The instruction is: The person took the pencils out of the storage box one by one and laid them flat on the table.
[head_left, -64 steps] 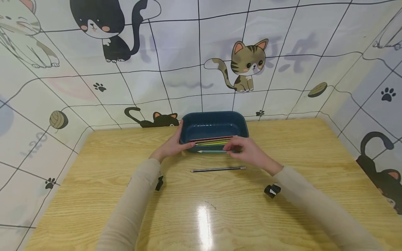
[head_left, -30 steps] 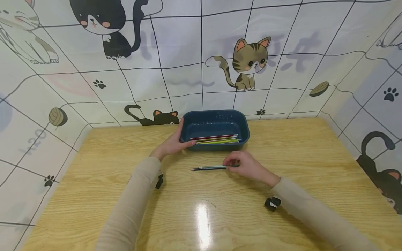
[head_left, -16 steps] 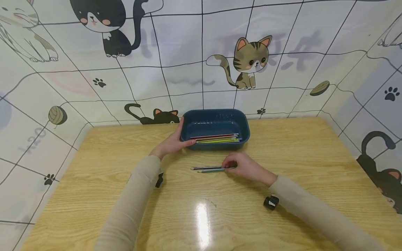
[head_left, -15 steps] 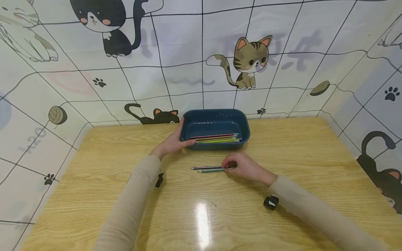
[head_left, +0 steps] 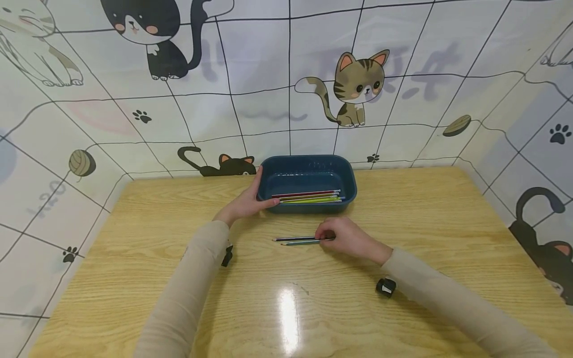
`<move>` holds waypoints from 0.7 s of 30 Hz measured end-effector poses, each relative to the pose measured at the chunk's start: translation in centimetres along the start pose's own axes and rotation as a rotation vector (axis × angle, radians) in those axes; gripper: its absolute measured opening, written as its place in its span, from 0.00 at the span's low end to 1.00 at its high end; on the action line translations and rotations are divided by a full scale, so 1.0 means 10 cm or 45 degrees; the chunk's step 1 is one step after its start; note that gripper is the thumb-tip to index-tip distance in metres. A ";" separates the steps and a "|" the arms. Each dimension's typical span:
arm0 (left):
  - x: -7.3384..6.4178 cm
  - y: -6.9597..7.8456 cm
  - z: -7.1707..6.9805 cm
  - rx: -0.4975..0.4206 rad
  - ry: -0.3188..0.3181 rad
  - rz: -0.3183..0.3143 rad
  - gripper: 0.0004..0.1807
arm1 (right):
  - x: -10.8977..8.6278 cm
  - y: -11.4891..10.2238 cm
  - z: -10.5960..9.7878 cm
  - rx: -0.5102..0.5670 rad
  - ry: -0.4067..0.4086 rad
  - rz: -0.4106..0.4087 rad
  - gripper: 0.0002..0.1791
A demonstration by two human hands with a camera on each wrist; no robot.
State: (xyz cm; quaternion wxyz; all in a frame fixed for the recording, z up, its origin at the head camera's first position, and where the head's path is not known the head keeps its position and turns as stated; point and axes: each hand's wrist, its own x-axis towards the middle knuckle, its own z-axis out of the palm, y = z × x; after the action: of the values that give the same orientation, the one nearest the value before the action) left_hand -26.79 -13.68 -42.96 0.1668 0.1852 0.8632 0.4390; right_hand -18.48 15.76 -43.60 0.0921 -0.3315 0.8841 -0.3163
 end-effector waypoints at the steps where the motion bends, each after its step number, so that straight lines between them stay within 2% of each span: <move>1: 0.00 0.00 0.00 -0.001 -0.001 -0.002 0.58 | 0.00 0.00 0.00 -0.004 0.000 0.001 0.06; 10: 0.00 0.03 0.00 -0.007 -0.001 -0.011 0.59 | 0.01 0.01 0.01 -0.047 0.007 -0.036 0.06; 17: -0.01 0.04 0.01 -0.013 -0.003 -0.006 0.59 | 0.01 -0.03 0.02 -0.072 0.003 -0.002 0.06; 21: -0.12 0.25 -0.03 -0.034 -0.033 -0.022 0.57 | 0.00 -0.04 0.01 -0.046 0.008 0.001 0.06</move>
State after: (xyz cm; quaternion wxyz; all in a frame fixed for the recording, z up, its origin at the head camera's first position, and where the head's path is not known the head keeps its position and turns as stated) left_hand -25.44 -13.15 -40.59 0.1841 0.1811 0.8566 0.4467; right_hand -18.22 15.47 -43.40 0.0833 -0.3316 0.8902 -0.3012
